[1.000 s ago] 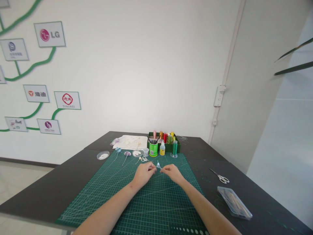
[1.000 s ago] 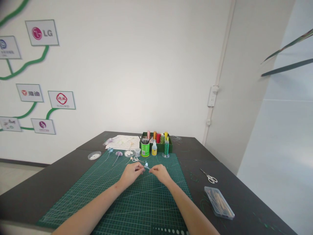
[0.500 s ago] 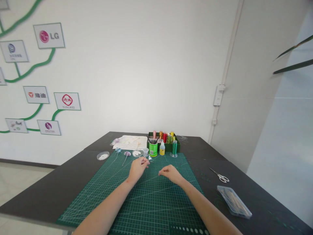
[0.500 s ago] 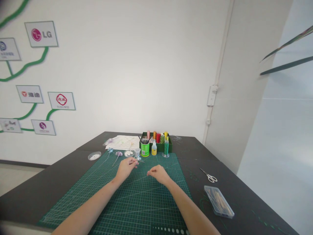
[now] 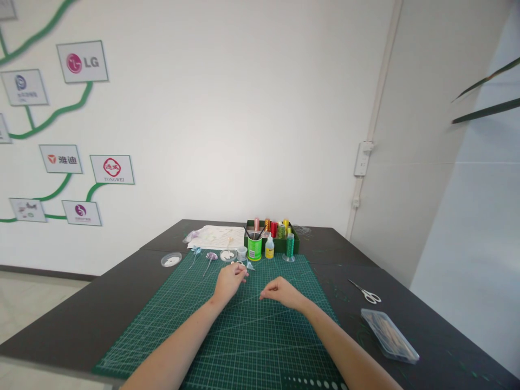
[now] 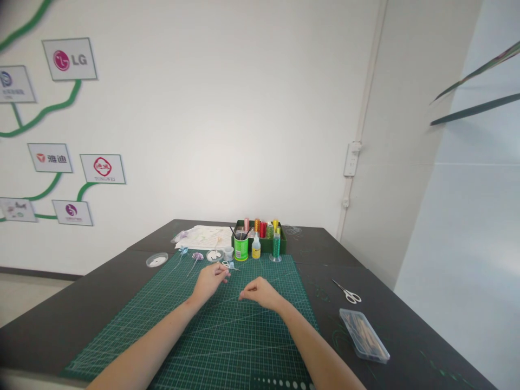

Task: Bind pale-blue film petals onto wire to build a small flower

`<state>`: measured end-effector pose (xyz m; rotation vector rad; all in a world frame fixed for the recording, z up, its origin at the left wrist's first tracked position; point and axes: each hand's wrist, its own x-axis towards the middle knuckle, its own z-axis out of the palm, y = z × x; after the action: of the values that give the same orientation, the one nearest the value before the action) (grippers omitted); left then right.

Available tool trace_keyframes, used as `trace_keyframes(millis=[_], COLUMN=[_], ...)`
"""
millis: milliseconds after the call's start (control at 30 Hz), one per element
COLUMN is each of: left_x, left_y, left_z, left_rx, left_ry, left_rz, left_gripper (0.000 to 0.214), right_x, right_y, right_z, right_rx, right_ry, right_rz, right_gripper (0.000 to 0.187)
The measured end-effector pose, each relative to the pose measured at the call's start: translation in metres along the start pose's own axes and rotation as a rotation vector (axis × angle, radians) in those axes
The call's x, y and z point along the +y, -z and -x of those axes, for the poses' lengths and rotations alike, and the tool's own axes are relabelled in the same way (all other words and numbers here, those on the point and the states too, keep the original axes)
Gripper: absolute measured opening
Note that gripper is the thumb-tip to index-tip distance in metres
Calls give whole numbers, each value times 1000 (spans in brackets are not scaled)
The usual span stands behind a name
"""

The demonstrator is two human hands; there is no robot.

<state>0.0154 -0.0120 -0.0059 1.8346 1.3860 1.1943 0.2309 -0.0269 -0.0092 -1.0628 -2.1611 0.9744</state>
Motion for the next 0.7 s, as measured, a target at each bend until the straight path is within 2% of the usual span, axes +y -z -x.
trace_keyframes(millis=[133,233,433,567,700], left_x=[7,15,20,19,23], left_y=[1,1,-9,-15,-16], left_z=[6,12,23,27,30], left_rx=[-54,-70,-128,-173,-216], left_ry=[-3,-63,-174,-211,-245], left_rz=[-206,-419,-678,-740,-710], left_gripper=[15,15,19,25,21], right_x=[-11,-19,-23,-21,-21], right_y=[-4,-8,-7,-2,1], right_z=[3,4,3,2,2], right_rx=[-55,-52,118,211,291], right_ry=[49,87,149,185,182], right_rz=[-56,-79,-110,-120,-116], right_gripper=[33,34,37,39,36])
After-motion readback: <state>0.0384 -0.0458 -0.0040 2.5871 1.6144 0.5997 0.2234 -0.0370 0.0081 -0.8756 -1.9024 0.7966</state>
